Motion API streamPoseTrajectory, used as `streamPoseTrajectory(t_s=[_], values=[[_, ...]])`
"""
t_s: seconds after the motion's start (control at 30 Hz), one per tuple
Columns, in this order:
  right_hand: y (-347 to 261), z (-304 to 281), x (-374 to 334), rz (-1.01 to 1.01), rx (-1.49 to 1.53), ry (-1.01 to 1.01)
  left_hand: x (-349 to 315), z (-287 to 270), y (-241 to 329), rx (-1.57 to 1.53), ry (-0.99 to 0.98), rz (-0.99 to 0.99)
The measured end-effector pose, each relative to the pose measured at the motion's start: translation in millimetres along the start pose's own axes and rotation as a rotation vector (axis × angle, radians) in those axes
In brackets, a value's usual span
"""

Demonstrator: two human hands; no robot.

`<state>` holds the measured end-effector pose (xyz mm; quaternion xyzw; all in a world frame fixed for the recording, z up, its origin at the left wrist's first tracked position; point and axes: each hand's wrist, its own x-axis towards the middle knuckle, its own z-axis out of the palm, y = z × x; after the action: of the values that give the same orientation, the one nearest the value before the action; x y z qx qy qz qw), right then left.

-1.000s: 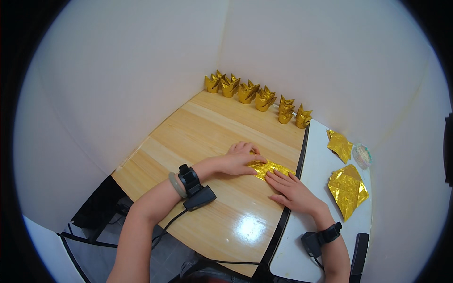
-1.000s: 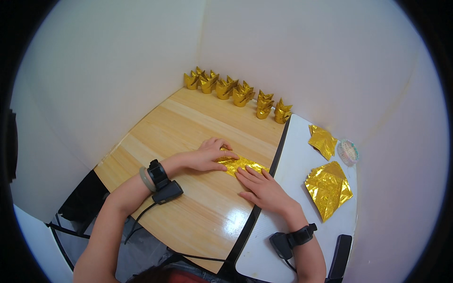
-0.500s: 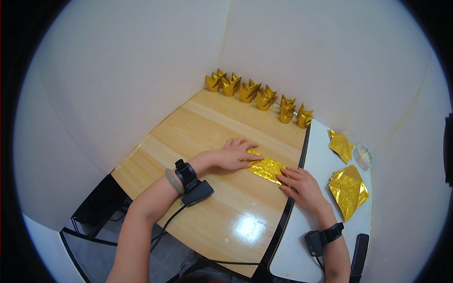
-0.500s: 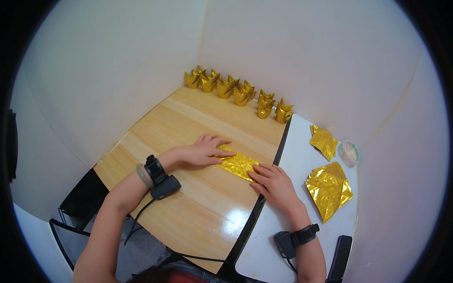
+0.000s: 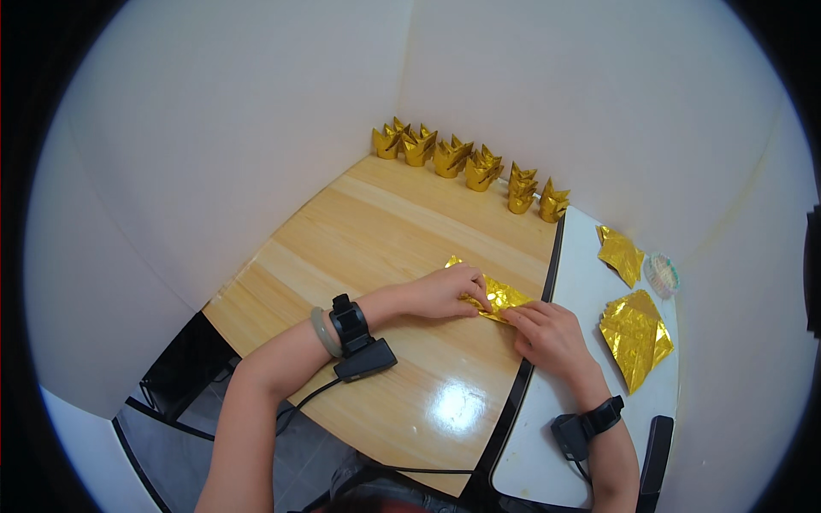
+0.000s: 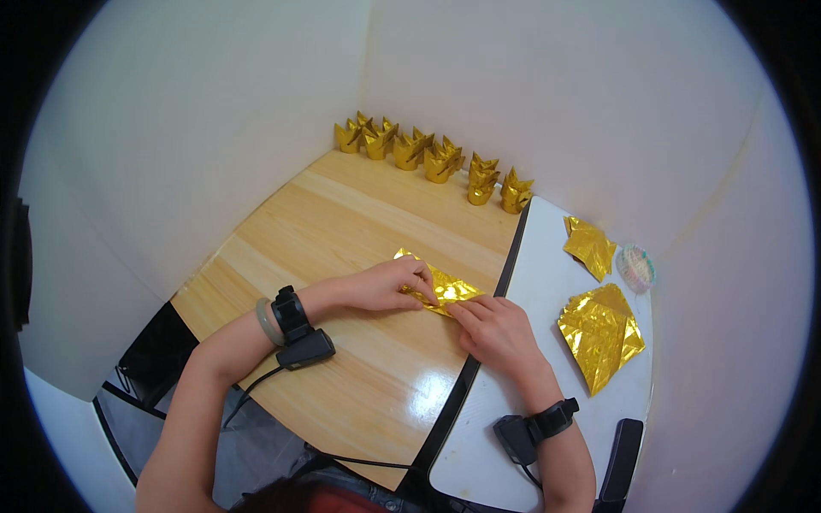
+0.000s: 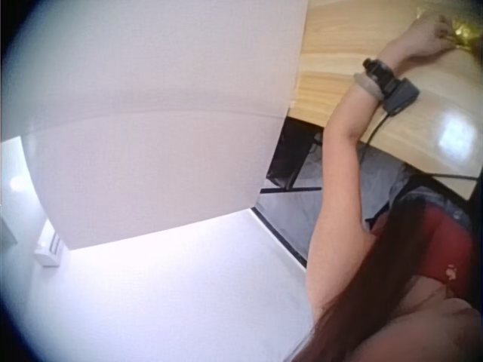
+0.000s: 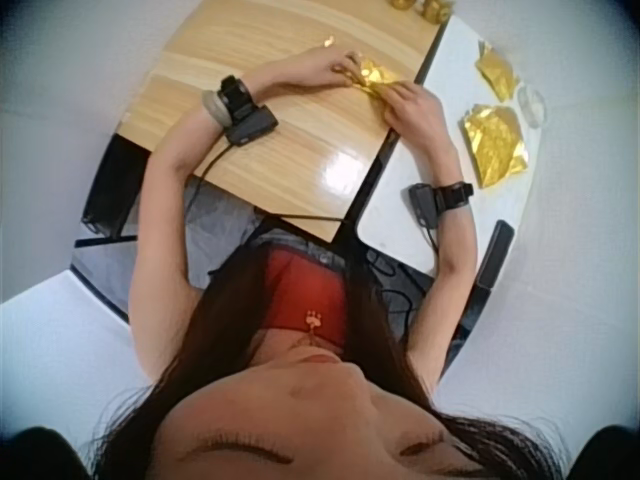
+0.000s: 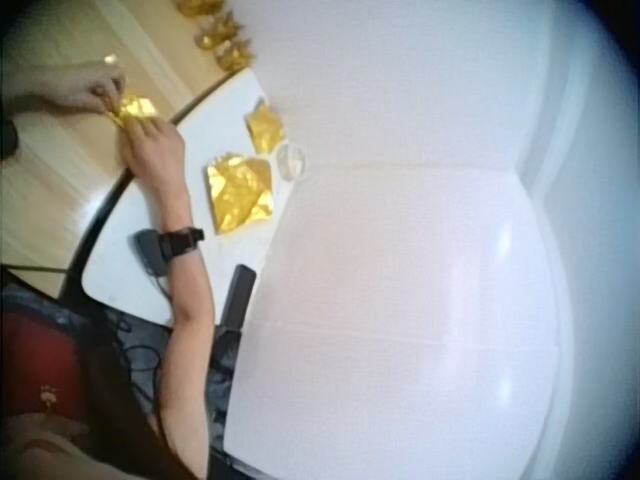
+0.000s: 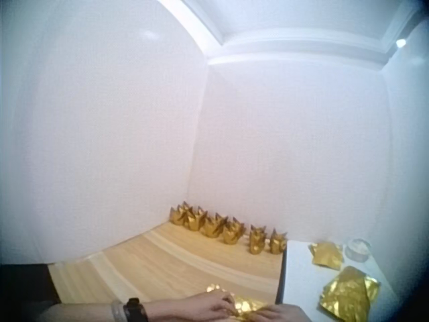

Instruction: Folding square sheets of gold paper into decorative ingot shapes.

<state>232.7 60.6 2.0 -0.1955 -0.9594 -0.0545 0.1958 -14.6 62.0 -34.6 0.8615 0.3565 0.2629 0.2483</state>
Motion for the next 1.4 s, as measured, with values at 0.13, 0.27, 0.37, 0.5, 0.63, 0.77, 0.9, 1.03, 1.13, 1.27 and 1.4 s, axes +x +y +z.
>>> streamPoseTrajectory(t_s=[0.13, 0.27, 0.37, 0.5, 0.63, 0.77, 0.9, 1.03, 1.13, 1.27, 1.4], values=[[12.4, 6.9, -5.7, 0.069, 0.03, 0.073, 0.3, -2.1, -6.3, -0.079, -0.033, 0.041], [18.7, 9.9, -11.6, 0.171, 0.352, 0.017, -1.2, -8.6, -5.1, -0.117, -0.086, 0.023], [13.2, 11.6, -10.4, 0.311, 0.534, -0.031, -3.2, -13.1, 4.8, -0.076, -0.113, 0.022], [8.6, 14.3, -4.7, 0.598, 0.759, -0.002, -0.6, -4.0, 0.0, 0.02, -0.014, 0.002], [14.2, 25.4, -4.6, 0.602, 0.693, 0.056, -2.1, 1.2, 0.3, 0.034, 0.026, -0.12], [14.4, 22.5, -4.9, 0.533, 0.47, 0.029, 3.2, 5.1, 5.0, 0.085, 0.086, -0.117], [22.0, 23.2, -5.4, 0.061, 0.133, -0.014, 3.7, 6.4, 4.8, 0.066, 0.081, -0.081], [-4.2, 16.9, -3.6, 0.04, 0.169, -0.256, -1.1, 5.3, -1.3, 0.066, 0.106, -0.087], [-6.1, 9.8, -3.5, 0.063, 0.12, -0.399, -0.6, 4.2, -2.0, 0.094, 0.057, -0.102], [-1.2, 3.3, -7.3, 0.126, 0.053, -0.464, 0.8, 3.0, 1.0, 0.12, 0.027, -0.091], [3.9, 0.1, -9.0, 0.159, 0.081, -0.407, -3.1, 0.0, 2.6, 0.103, 0.007, -0.074]])
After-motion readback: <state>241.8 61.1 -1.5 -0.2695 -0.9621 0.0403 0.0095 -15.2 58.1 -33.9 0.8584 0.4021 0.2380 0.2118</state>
